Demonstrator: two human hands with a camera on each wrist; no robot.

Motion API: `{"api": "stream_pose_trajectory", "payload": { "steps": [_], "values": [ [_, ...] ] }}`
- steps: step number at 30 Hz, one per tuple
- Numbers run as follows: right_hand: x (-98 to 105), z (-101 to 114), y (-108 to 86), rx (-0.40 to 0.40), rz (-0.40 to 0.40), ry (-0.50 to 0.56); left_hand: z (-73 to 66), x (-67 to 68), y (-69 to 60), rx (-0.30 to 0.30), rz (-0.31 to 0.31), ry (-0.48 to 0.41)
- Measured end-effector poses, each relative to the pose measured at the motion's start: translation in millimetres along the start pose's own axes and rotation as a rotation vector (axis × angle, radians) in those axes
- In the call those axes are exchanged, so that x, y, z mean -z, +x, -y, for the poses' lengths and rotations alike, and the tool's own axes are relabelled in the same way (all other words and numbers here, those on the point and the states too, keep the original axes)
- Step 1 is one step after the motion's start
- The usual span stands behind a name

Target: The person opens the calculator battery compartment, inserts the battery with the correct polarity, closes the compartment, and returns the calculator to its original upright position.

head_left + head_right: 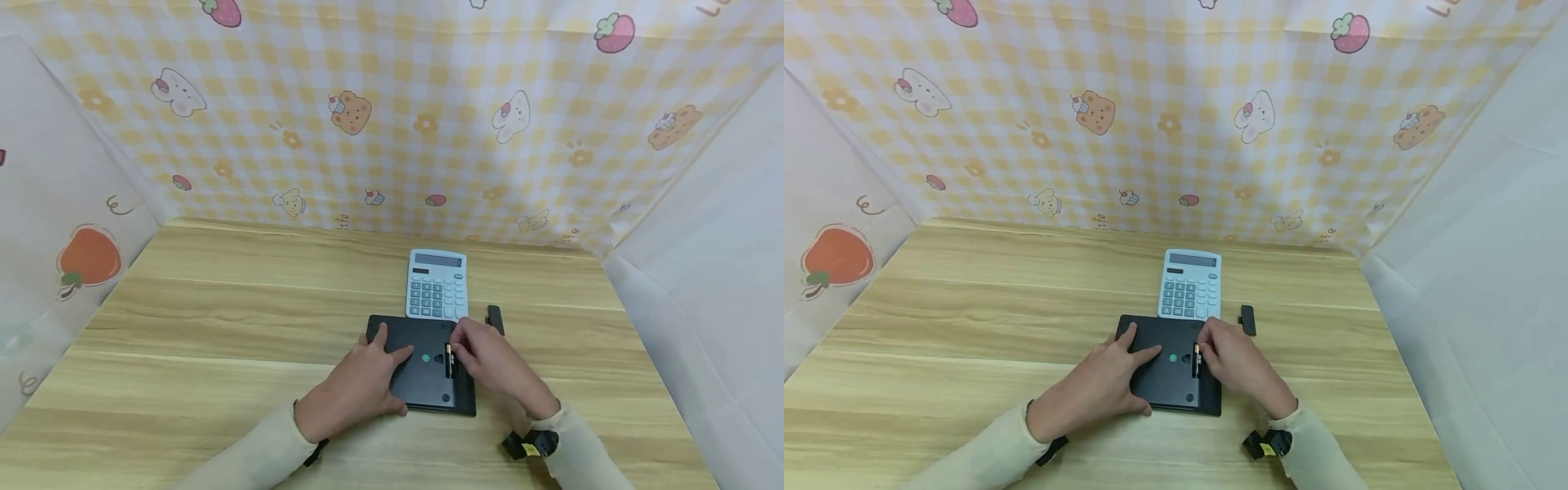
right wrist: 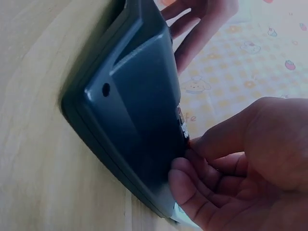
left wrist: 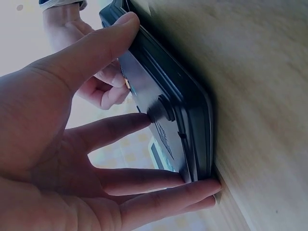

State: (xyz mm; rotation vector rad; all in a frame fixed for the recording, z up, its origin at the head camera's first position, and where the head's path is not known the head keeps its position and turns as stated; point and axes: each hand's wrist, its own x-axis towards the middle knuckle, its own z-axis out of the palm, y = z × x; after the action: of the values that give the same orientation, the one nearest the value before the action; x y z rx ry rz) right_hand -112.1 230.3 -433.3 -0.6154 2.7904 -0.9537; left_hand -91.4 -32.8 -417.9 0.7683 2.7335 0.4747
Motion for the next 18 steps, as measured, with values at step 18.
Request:
{"api": "stream_pose_trajectory", "payload": {
  "steps": [18],
  "values": [
    [3.5, -7.7, -0.7, 0.028, 0.02, 0.077, 0.3, 0.1, -0.3, 0.013, 0.004, -0.002]
  ]
}}
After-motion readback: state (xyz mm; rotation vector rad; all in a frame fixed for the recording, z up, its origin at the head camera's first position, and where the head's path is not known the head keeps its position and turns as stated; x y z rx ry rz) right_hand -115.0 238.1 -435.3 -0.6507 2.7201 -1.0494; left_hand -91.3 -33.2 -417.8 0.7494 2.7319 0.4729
